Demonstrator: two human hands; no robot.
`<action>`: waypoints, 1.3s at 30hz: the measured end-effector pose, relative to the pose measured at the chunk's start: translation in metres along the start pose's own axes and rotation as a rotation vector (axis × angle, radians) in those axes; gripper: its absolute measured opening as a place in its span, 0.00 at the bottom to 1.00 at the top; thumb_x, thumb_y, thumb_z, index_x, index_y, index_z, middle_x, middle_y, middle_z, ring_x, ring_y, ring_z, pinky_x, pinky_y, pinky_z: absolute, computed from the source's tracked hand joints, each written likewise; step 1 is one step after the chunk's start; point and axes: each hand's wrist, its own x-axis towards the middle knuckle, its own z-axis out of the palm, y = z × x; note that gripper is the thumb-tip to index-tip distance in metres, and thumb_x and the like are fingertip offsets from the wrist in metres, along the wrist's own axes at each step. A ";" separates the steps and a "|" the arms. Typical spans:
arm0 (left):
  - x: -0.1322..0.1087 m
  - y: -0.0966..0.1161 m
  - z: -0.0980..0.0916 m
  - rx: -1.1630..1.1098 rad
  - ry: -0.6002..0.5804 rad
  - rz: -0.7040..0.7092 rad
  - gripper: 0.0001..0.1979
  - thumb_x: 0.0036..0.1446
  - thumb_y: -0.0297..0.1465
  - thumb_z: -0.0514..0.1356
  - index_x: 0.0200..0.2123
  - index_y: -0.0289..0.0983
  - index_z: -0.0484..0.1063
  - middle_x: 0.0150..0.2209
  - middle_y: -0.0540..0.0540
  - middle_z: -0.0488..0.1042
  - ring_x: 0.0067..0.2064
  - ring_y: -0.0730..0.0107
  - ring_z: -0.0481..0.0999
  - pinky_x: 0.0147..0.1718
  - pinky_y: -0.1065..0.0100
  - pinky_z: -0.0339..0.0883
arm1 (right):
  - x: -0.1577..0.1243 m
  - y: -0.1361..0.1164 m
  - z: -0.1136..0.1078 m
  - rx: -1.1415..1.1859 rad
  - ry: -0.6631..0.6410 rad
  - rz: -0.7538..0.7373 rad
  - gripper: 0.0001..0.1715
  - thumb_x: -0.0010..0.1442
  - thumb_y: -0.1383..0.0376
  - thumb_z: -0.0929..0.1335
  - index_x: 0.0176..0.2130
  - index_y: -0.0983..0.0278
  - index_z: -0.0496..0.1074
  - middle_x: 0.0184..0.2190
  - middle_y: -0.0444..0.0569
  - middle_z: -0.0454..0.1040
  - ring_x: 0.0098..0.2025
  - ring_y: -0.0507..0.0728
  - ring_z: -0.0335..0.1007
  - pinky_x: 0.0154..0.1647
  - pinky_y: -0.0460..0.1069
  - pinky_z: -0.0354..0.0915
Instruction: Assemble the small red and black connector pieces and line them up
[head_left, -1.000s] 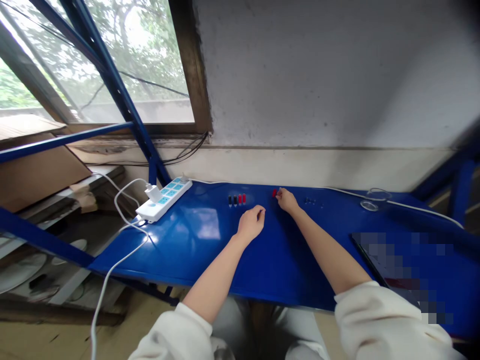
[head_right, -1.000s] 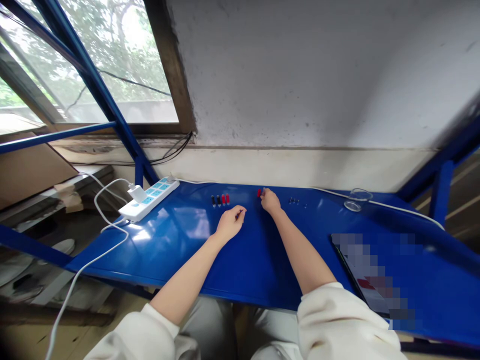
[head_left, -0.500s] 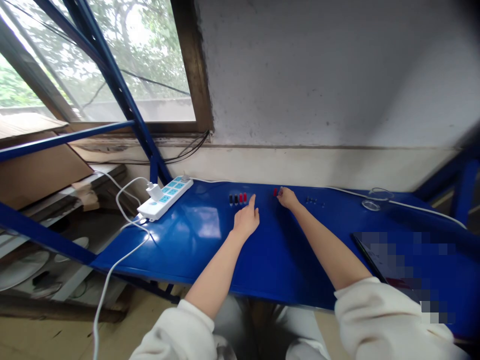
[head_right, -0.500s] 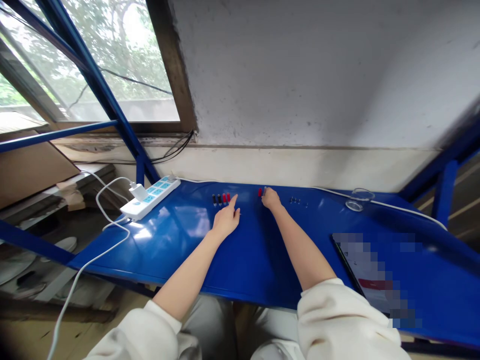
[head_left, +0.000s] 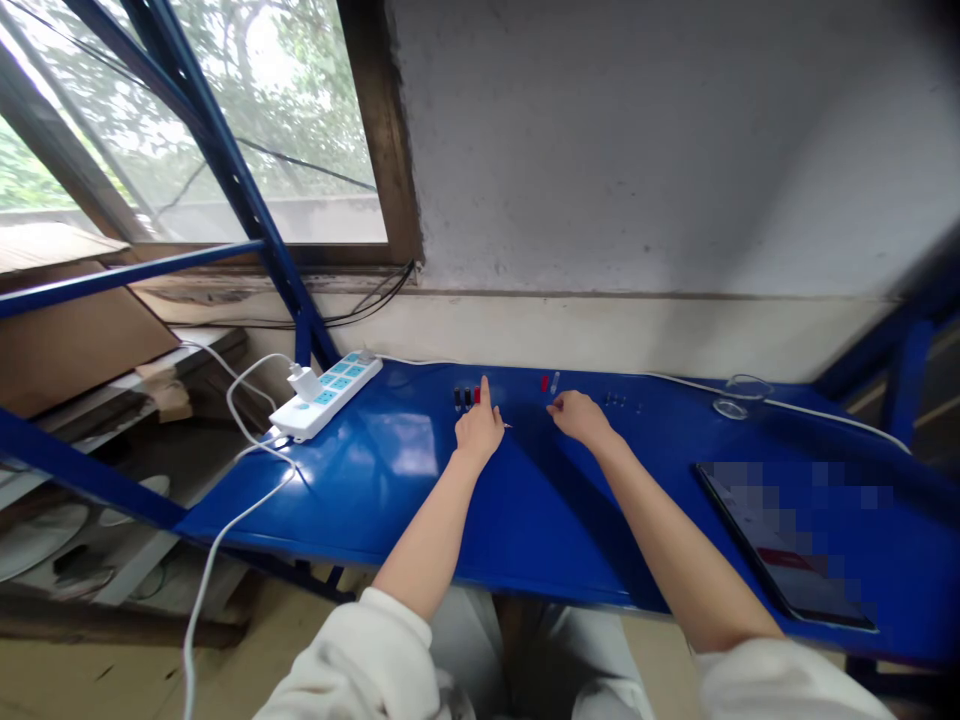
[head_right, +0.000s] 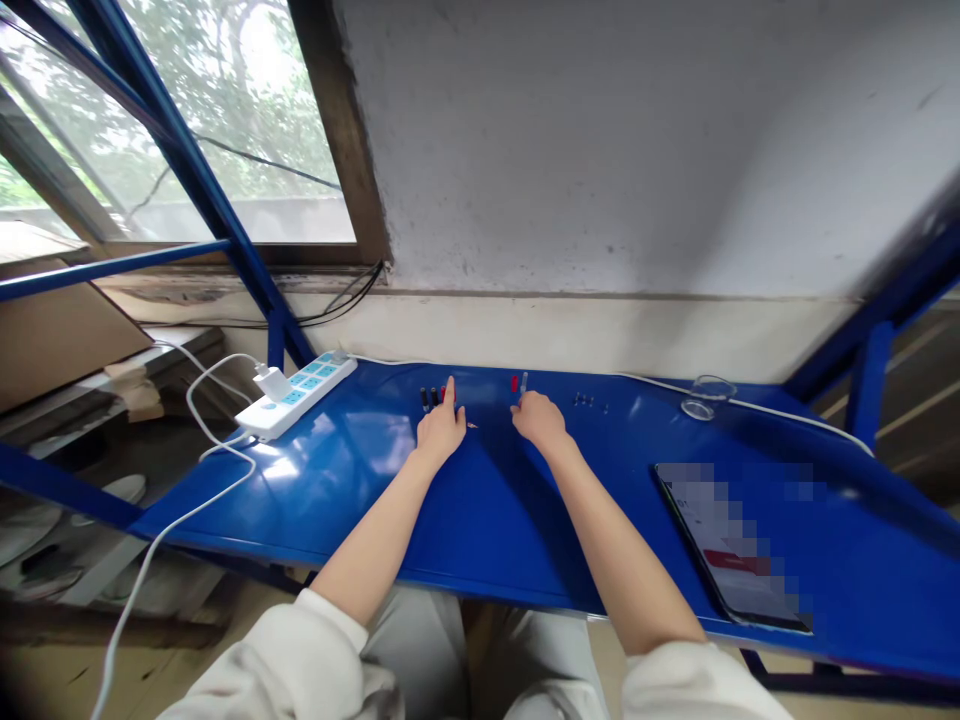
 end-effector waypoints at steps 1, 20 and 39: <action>0.000 0.001 0.000 0.007 0.006 0.001 0.30 0.57 0.33 0.47 0.61 0.38 0.41 0.34 0.38 0.73 0.34 0.59 0.74 0.35 0.62 0.64 | -0.010 -0.003 -0.002 0.043 0.016 -0.024 0.09 0.53 0.63 0.64 0.31 0.65 0.72 0.31 0.57 0.74 0.36 0.61 0.71 0.32 0.50 0.61; -0.014 0.020 0.005 -1.138 -0.176 0.209 0.10 0.57 0.34 0.50 0.39 0.35 0.60 0.29 0.49 0.69 0.15 0.84 0.64 0.15 0.77 0.60 | -0.049 -0.013 0.026 0.674 0.252 -0.182 0.27 0.59 0.48 0.52 0.21 0.62 0.59 0.17 0.44 0.63 0.21 0.51 0.59 0.25 0.45 0.56; -0.014 0.019 0.004 -1.111 -0.122 0.097 0.17 0.55 0.44 0.49 0.30 0.34 0.61 0.21 0.51 0.69 0.13 0.81 0.64 0.14 0.77 0.56 | -0.049 -0.014 0.029 0.936 0.080 -0.222 0.19 0.56 0.49 0.57 0.29 0.61 0.60 0.22 0.40 0.65 0.16 0.47 0.55 0.18 0.44 0.55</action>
